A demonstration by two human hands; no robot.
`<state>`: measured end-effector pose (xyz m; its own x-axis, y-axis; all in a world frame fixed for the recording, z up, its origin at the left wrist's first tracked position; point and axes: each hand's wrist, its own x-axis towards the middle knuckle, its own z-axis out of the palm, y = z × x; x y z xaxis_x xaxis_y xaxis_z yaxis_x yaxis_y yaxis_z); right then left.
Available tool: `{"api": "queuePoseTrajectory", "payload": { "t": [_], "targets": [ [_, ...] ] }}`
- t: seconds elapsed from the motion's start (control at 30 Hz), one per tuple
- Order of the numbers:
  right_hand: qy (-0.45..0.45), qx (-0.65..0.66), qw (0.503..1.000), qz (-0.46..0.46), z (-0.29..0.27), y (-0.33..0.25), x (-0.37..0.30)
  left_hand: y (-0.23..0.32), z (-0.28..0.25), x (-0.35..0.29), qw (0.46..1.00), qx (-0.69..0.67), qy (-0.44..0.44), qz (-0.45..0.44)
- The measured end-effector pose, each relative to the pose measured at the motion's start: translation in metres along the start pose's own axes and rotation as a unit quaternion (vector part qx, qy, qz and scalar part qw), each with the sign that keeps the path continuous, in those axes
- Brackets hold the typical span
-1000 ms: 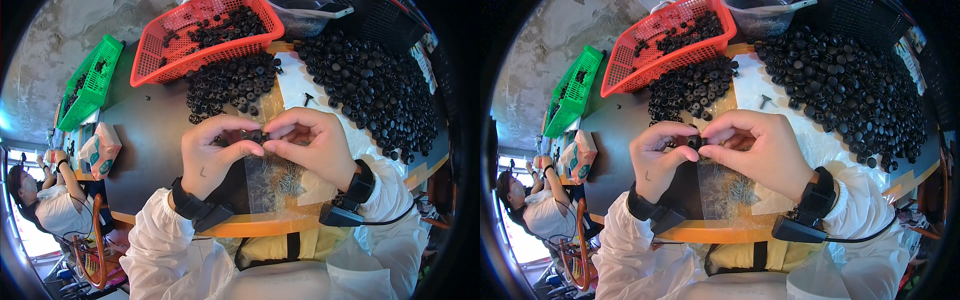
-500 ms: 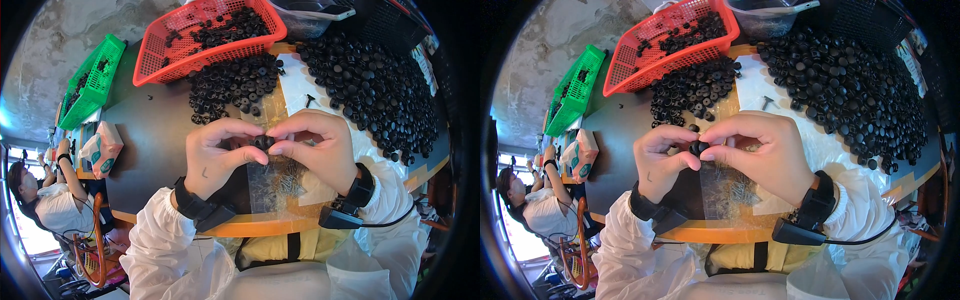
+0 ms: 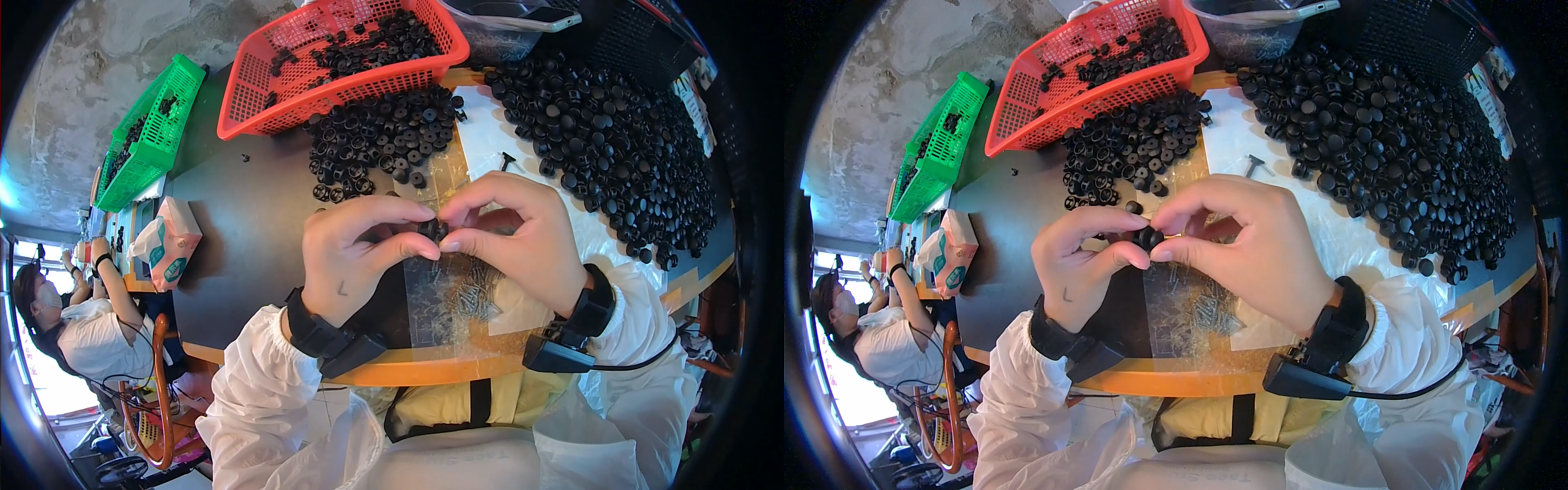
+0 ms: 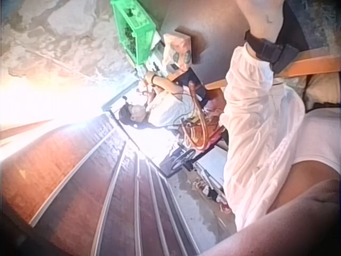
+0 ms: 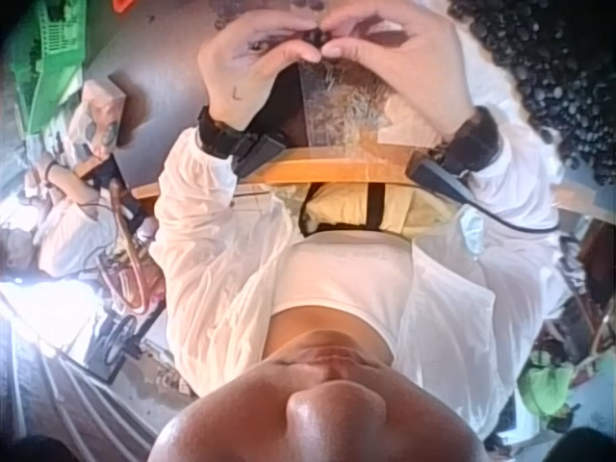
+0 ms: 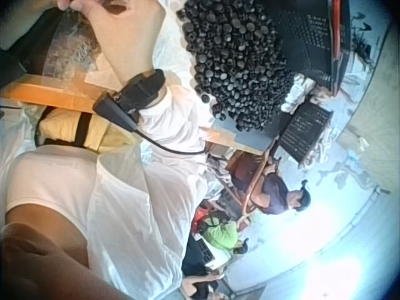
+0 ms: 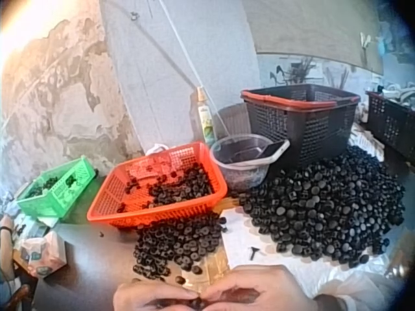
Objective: Assembling small black plastic components by inserting metal pins into them by hand.
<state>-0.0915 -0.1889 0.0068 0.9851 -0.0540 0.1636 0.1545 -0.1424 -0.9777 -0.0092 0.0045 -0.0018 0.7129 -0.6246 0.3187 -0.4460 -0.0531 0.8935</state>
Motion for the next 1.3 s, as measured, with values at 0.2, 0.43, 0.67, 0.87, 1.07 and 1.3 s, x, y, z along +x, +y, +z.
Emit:
{"api": "queuePoseTrajectory", "payload": {
  "t": [0.2,0.43,0.67,0.87,1.07,1.3],
  "targets": [
    [-0.073,0.137,0.987,0.04,-0.001,0.008,0.004,-0.008,-0.001,0.007,0.98,0.105,0.021,0.166],
    [-0.144,0.196,0.968,0.061,-0.007,0.015,0.003,-0.007,0.0,0.007,0.975,0.119,-0.014,0.185],
    [-0.209,0.236,0.941,0.122,-0.009,0.007,0.006,0.0,-0.003,0.006,0.959,0.163,-0.042,0.226],
    [-0.232,0.352,0.89,0.173,-0.01,0.005,0.005,0.003,-0.002,0.005,0.972,0.135,-0.05,0.184],
    [-0.224,0.236,0.941,0.091,-0.009,0.008,0.002,0.002,0.0,0.012,0.943,0.155,-0.056,0.289],
    [-0.168,0.211,0.962,0.036,0.002,0.007,-0.004,0.009,0.007,0.001,0.941,0.183,-0.009,0.284]
  ]
}}
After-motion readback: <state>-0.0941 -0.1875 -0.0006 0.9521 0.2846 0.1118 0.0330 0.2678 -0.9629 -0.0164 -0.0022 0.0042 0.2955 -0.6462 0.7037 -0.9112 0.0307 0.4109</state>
